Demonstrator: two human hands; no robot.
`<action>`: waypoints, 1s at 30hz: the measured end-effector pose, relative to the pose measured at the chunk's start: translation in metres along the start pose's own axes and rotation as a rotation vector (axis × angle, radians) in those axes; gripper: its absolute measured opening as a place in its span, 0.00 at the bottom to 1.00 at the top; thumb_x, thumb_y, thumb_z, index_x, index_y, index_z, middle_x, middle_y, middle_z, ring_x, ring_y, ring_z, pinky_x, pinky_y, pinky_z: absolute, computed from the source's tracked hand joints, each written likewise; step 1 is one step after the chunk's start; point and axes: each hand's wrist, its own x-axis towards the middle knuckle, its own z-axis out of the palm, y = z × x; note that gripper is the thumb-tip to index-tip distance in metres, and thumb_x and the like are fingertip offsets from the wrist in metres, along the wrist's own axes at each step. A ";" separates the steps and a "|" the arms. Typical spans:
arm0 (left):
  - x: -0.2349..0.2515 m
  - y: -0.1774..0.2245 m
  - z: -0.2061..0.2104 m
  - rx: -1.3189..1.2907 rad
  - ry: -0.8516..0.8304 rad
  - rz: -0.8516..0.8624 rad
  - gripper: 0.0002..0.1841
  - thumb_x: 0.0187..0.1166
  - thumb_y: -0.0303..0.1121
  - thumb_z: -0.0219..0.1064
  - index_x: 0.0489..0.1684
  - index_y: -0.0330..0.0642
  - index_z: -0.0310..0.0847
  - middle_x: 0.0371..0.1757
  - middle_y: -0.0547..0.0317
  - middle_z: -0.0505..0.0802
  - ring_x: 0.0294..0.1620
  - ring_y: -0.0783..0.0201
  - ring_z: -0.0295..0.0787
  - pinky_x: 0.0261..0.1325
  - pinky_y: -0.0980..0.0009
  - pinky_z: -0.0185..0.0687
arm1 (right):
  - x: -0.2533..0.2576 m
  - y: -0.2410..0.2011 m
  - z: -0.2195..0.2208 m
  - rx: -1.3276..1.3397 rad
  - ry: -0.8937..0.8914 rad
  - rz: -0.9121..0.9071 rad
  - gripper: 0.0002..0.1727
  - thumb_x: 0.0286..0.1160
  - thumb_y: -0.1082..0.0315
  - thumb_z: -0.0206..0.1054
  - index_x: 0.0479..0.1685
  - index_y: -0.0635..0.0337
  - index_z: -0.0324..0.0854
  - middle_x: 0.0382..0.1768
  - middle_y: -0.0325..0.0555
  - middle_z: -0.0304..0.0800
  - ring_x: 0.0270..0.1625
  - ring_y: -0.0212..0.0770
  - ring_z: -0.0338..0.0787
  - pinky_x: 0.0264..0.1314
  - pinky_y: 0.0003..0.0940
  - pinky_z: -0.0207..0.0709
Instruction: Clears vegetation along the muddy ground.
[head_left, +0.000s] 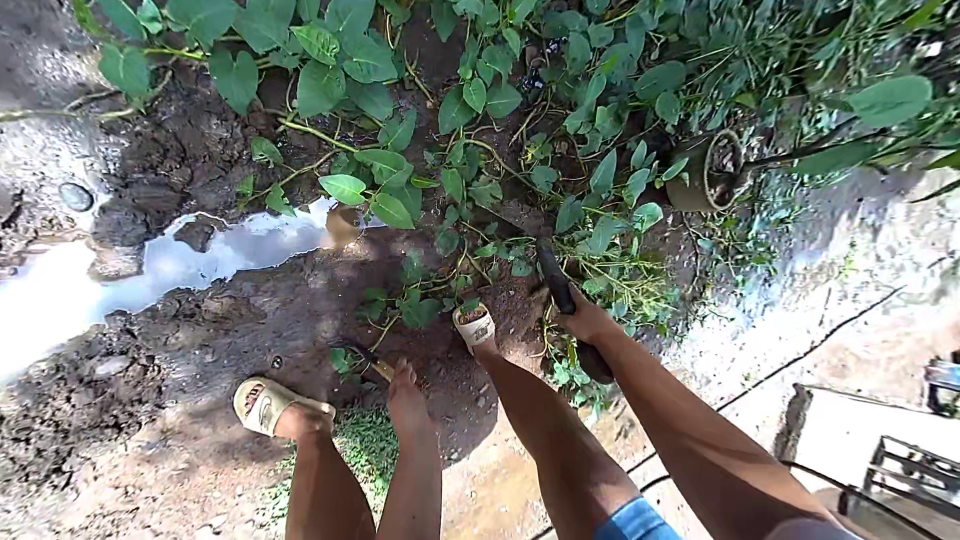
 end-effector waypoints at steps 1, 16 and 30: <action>-0.002 0.000 0.001 -0.020 -0.003 0.003 0.23 0.93 0.38 0.50 0.80 0.36 0.73 0.82 0.42 0.77 0.80 0.51 0.72 0.72 0.50 0.68 | 0.001 -0.007 0.000 -0.026 -0.002 0.005 0.55 0.77 0.56 0.68 0.99 0.39 0.30 0.73 0.67 0.80 0.73 0.67 0.82 0.73 0.69 0.72; -0.010 0.016 0.001 0.035 0.003 -0.067 0.22 0.94 0.38 0.51 0.80 0.37 0.73 0.81 0.44 0.80 0.80 0.51 0.74 0.72 0.48 0.70 | 0.002 -0.032 -0.013 -0.126 -0.108 -0.085 0.60 0.67 0.57 0.76 0.99 0.44 0.37 0.77 0.67 0.76 0.77 0.67 0.78 0.76 0.70 0.68; -0.009 0.004 0.004 0.017 0.002 -0.053 0.20 0.92 0.36 0.53 0.74 0.35 0.79 0.75 0.44 0.83 0.73 0.54 0.76 0.67 0.53 0.69 | 0.020 -0.104 0.002 -0.019 -0.160 -0.048 0.57 0.73 0.65 0.73 0.98 0.55 0.33 0.77 0.67 0.75 0.78 0.61 0.78 0.79 0.59 0.69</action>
